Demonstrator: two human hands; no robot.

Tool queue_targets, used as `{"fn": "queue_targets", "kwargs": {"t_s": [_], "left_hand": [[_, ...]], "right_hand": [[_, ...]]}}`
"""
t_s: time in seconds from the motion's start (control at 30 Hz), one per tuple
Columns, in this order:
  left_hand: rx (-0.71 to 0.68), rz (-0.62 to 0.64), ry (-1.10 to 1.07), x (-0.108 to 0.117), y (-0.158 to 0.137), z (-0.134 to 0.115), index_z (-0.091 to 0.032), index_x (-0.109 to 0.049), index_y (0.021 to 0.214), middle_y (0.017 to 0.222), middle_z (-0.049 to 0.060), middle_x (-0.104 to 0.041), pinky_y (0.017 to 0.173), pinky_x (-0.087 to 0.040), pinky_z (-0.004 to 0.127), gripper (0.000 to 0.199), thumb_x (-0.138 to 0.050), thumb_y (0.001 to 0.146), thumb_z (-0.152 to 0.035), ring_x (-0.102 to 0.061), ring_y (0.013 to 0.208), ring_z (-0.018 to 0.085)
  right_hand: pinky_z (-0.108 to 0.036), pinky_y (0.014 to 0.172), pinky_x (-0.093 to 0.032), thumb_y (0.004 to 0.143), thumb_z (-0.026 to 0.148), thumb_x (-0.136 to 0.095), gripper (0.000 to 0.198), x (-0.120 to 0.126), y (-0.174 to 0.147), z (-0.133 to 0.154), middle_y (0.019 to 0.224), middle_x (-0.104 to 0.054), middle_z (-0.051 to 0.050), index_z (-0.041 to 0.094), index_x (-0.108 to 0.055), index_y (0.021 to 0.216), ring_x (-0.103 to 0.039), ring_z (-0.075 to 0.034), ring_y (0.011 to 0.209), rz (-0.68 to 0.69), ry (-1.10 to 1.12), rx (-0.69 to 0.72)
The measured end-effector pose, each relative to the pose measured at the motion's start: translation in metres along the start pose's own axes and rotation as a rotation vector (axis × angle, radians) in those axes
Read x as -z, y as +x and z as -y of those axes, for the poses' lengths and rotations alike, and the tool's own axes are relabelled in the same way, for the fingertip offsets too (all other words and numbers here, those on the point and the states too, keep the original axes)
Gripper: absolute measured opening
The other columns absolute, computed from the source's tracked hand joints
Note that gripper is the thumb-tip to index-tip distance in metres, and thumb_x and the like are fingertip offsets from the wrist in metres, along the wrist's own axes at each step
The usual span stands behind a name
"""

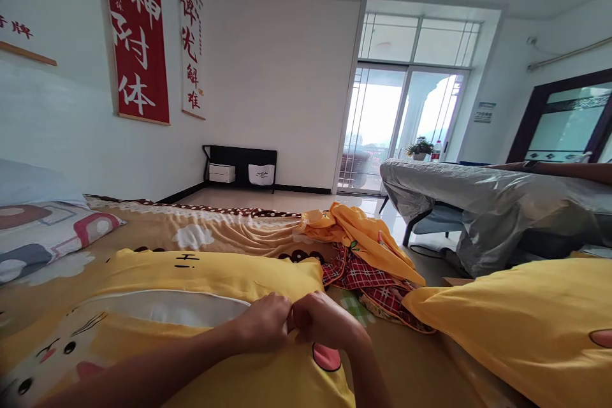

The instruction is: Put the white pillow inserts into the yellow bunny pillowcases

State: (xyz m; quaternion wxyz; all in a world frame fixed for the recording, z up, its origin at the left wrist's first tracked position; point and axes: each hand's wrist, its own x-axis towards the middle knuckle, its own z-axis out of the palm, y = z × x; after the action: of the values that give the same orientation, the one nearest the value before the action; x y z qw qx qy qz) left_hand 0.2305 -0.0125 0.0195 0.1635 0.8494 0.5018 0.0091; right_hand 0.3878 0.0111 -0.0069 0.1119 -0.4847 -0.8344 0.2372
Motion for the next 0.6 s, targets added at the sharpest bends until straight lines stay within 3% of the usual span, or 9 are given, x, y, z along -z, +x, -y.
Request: {"fn": "queue_targets", "kwargs": {"t_s": [0.2,0.37,0.6], "left_hand": [[0.029,-0.056,0.023,-0.001,-0.001,0.011,-0.012,-0.068,0.099,0.103,0.017,-0.069,0.081,-0.052,0.034,0.028,-0.051,0.081,-0.024,-0.065,0.098,0.030],[0.050,-0.032,0.086,0.011,-0.018,0.029,-0.014,-0.066,0.099,0.107,0.015,-0.067,0.080,-0.050,0.035,0.025,-0.049,0.083,-0.023,-0.063,0.099,0.029],[0.019,-0.107,0.042,0.013,-0.038,0.052,-0.018,-0.061,0.090,0.095,0.010,-0.067,0.068,-0.046,0.031,0.018,-0.045,0.084,-0.024,-0.064,0.085,0.025]], "right_hand": [[-0.018,0.049,-0.026,0.057,0.009,-0.069,0.012,0.003,0.001,-0.013,0.052,-0.048,0.009,0.015,-0.058,0.057,-0.038,-0.005,0.052,0.012,0.057,0.003],[-0.018,0.048,-0.026,0.057,0.013,-0.070,0.013,0.001,0.005,-0.022,0.054,-0.051,0.008,0.015,-0.058,0.059,-0.041,-0.005,0.052,0.053,0.106,0.043],[-0.019,0.049,-0.028,0.060,0.013,-0.067,0.009,0.003,0.000,-0.017,0.056,-0.050,0.008,0.016,-0.060,0.063,-0.041,-0.006,0.053,0.069,0.076,0.041]]}}
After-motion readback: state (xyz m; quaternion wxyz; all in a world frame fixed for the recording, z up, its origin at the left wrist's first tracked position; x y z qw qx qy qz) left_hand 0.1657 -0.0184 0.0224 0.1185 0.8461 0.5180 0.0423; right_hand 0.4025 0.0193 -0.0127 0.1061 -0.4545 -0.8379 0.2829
